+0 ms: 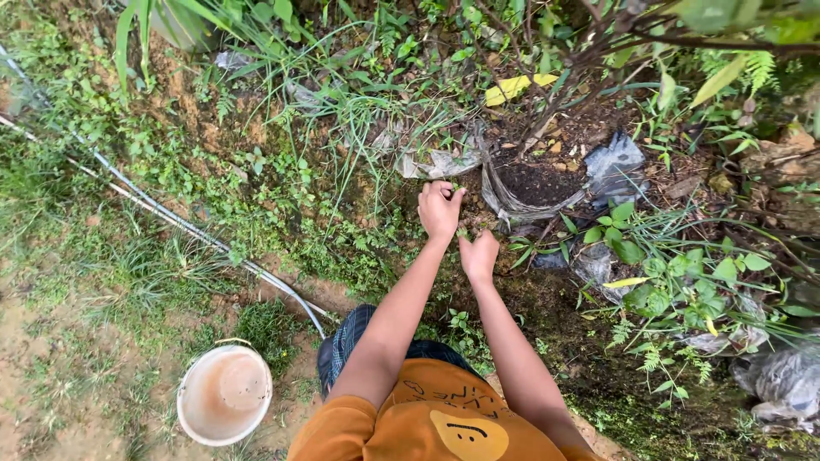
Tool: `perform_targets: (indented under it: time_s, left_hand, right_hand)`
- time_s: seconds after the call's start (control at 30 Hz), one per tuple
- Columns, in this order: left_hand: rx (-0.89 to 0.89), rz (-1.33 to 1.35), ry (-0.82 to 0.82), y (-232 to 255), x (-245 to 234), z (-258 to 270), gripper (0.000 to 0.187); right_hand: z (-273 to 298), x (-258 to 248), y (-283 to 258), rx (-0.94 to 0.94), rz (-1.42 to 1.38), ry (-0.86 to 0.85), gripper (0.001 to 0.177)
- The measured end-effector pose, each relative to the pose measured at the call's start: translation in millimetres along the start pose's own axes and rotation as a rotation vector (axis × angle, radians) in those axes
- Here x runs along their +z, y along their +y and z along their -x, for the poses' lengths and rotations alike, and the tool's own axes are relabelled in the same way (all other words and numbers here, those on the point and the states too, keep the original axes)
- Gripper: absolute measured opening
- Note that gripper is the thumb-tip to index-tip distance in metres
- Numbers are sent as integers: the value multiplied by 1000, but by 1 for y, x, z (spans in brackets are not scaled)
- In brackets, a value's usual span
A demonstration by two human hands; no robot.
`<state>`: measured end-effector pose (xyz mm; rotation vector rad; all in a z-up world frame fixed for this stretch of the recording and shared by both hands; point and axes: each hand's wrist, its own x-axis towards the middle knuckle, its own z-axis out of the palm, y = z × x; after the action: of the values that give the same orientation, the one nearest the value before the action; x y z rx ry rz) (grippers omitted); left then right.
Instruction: Picking herbs from a garden and placing them in a small bucket.
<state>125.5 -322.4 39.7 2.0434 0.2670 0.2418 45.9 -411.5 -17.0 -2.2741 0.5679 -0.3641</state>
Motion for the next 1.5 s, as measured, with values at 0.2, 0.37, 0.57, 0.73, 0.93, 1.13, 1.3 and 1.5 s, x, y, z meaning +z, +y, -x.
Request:
perform_targets:
  time_s: [0.2,0.37,0.57,0.73,0.93,1.13,1.3,1.5]
  left_hand:
    - [95,12,1,-40,19,-13,17]
    - [97,103,-15,-52,16,-15,15]
    - [12,186,-70,-72,-3,-9,15]
    - [-99,322,-126,-101,0,-8,16]
    - [-153,503,-304,-70,-25,-8,24]
    - [181,150,-88,-3,-63,-19,34]
    - [21,193,-171,43,-65,-28,35]
    - [53,143,-313,12,-73,-54,19]
  right_hand:
    - [-16,-10,-30,-153,-78,69,28]
    - [-32,-3,-38,-126,36,59,29]
    - [-27,4,-49,-311,-30,-42,18]
    - [-13,1,-64,-318,-98,-105,33]
    - [-20,-7,-65,-310,-17,-48,32]
    - [-28,-18,-61,-281,-147,27,36]
    - [-34,-9,-50,-237,-109,21,33]
    - [-31,-34,-100,-335,-292,104,30]
